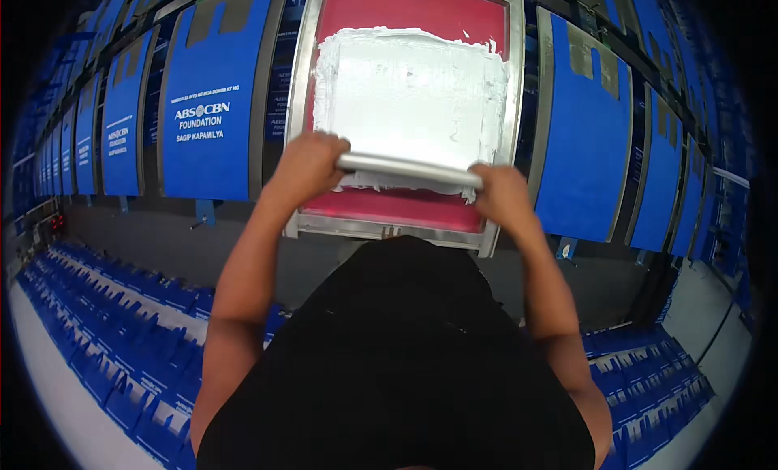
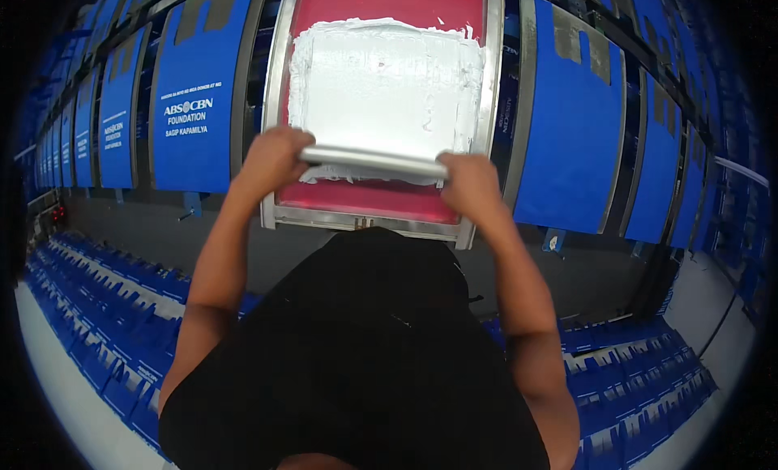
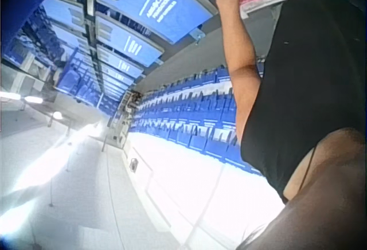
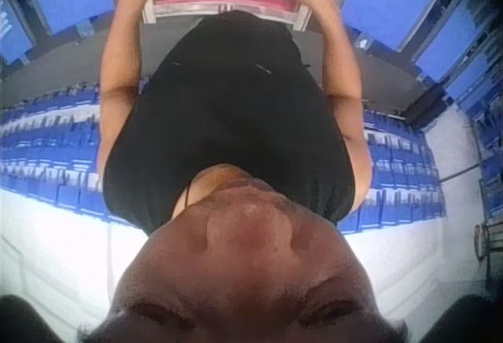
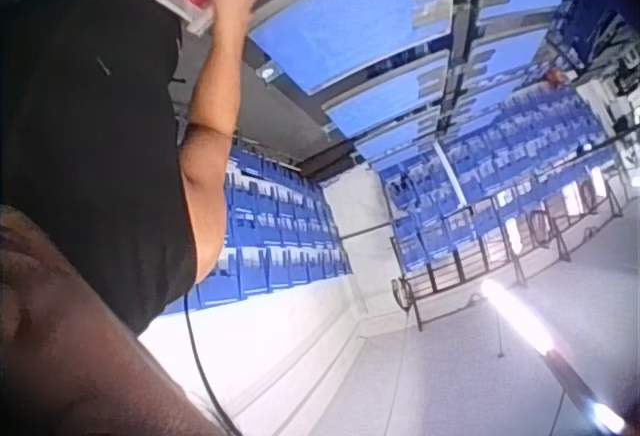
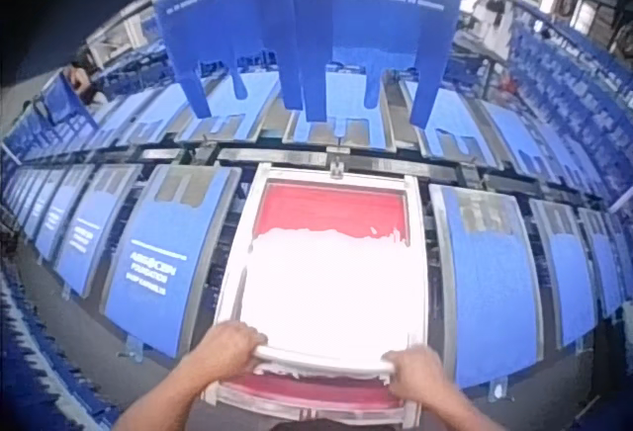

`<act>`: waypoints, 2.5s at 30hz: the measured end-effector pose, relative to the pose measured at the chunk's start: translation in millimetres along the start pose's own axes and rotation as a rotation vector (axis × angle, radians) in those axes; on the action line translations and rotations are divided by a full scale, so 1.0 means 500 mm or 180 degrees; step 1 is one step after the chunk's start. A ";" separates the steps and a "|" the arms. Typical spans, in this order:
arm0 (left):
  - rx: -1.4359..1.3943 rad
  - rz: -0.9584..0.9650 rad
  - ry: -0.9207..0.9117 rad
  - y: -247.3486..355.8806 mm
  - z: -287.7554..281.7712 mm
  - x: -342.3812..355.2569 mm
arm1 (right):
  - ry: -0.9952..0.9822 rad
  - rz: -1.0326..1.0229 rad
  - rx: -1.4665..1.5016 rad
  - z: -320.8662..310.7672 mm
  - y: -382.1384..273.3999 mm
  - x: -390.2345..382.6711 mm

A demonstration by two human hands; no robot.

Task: The person uses a squeegee to spread white ink evenly across a screen printing frame. They repeatedly pull the squeegee across the mesh to ensure full coverage of the design area. The task involves maintaining consistent pressure and angle while moving the tool back and forth.

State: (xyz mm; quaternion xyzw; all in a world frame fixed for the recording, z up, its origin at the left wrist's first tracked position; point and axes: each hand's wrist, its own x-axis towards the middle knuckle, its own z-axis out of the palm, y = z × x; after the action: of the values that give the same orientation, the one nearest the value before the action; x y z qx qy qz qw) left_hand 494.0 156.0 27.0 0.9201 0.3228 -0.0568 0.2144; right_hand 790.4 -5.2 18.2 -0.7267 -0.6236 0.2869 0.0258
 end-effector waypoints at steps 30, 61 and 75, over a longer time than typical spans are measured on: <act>-0.0341 0.0078 0.1185 -0.094 0.211 -0.148 | 0.0862 -0.0242 -0.0380 0.188 -0.093 -0.002; -0.0072 -0.0021 0.0661 -0.108 0.089 0.047 | 0.0147 0.0056 -0.0596 0.006 -0.028 0.118; -0.0149 -0.0505 0.0404 -0.130 -0.016 0.219 | 0.0491 -0.0088 -0.0813 -0.049 0.045 0.268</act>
State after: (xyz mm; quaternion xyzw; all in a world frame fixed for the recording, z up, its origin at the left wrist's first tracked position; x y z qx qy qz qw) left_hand 539.5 267.3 -15.7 0.8881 0.4088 -0.0078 0.2098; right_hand 828.8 120.9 -21.8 -0.7353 -0.6611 0.1481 -0.0151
